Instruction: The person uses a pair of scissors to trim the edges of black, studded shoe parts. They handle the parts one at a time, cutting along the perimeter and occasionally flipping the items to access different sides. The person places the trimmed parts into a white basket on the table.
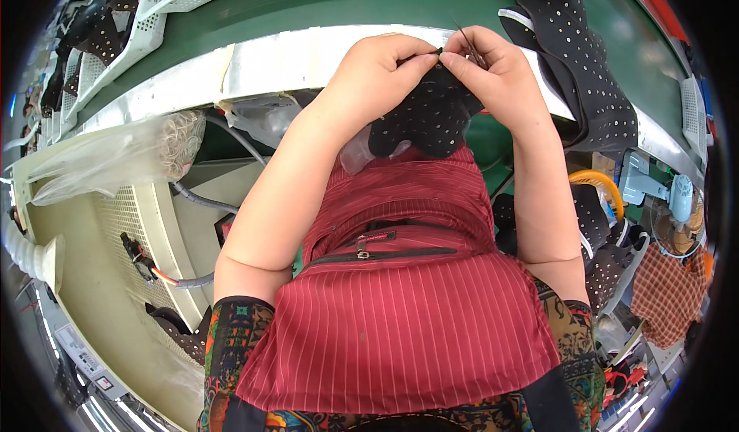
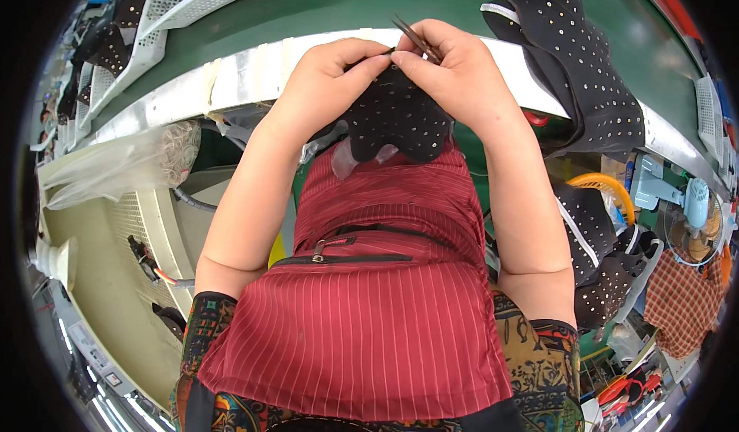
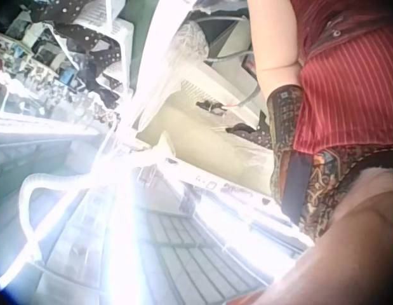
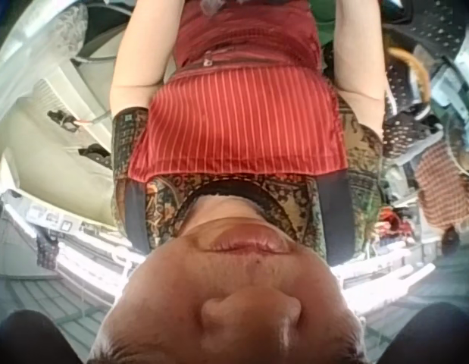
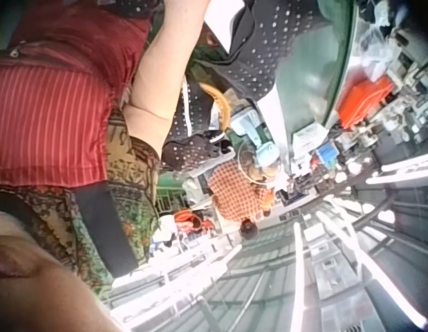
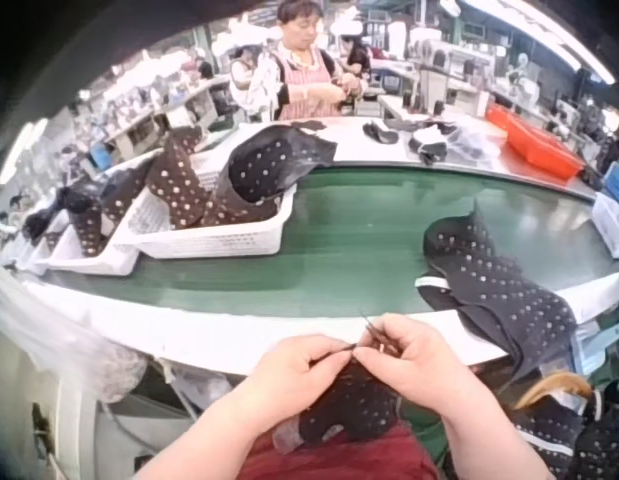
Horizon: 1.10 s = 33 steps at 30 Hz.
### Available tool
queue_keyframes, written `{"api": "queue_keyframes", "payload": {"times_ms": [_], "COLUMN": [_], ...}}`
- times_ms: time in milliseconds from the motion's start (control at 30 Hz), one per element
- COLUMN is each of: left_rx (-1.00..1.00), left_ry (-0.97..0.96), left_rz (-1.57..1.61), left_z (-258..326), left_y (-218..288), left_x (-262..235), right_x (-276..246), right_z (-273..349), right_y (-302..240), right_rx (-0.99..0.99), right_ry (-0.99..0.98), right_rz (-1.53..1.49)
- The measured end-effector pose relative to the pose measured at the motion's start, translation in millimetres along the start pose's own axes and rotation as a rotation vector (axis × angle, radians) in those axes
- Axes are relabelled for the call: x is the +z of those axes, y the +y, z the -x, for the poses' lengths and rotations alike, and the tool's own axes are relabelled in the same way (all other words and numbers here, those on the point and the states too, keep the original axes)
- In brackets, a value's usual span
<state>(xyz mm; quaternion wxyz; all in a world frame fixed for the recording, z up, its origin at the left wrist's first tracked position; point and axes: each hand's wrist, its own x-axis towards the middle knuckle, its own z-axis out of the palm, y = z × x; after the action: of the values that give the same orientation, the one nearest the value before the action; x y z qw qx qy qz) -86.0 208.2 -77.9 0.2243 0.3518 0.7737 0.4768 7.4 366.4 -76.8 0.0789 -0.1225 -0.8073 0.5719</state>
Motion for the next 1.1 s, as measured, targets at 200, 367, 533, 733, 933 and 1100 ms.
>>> {"api": "queue_keyframes", "payload": {"times_ms": [200,367,533,733,933,1100], "left_rx": [0.028,0.052,0.150,0.159,0.085,0.129], "left_ry": [0.389,0.426,0.405,0.451,0.557,0.686], "left_rz": [0.051,0.042,-0.088,-0.189,-0.155,-0.465], "left_z": [41.9,75.3,103.0,129.2,145.2,150.8], "left_y": [17.9,32.6,45.6,45.1,48.0,10.4], "left_x": [-20.9,-34.1,-39.9,-52.1,-57.6,-83.3], "right_x": [6.6,28.3,67.8,68.8,72.6,24.1], "right_z": [35.3,69.3,78.4,83.9,90.4,106.9], "right_y": [-21.0,7.9,57.3,62.6,83.1,35.0], "right_rx": [-0.124,-0.144,-0.211,0.025,0.075,0.066], "right_ry": [0.226,0.147,0.102,-0.125,-0.213,-0.136], "right_rz": [-0.190,-0.016,0.157,0.026,-0.128,-0.121]}}
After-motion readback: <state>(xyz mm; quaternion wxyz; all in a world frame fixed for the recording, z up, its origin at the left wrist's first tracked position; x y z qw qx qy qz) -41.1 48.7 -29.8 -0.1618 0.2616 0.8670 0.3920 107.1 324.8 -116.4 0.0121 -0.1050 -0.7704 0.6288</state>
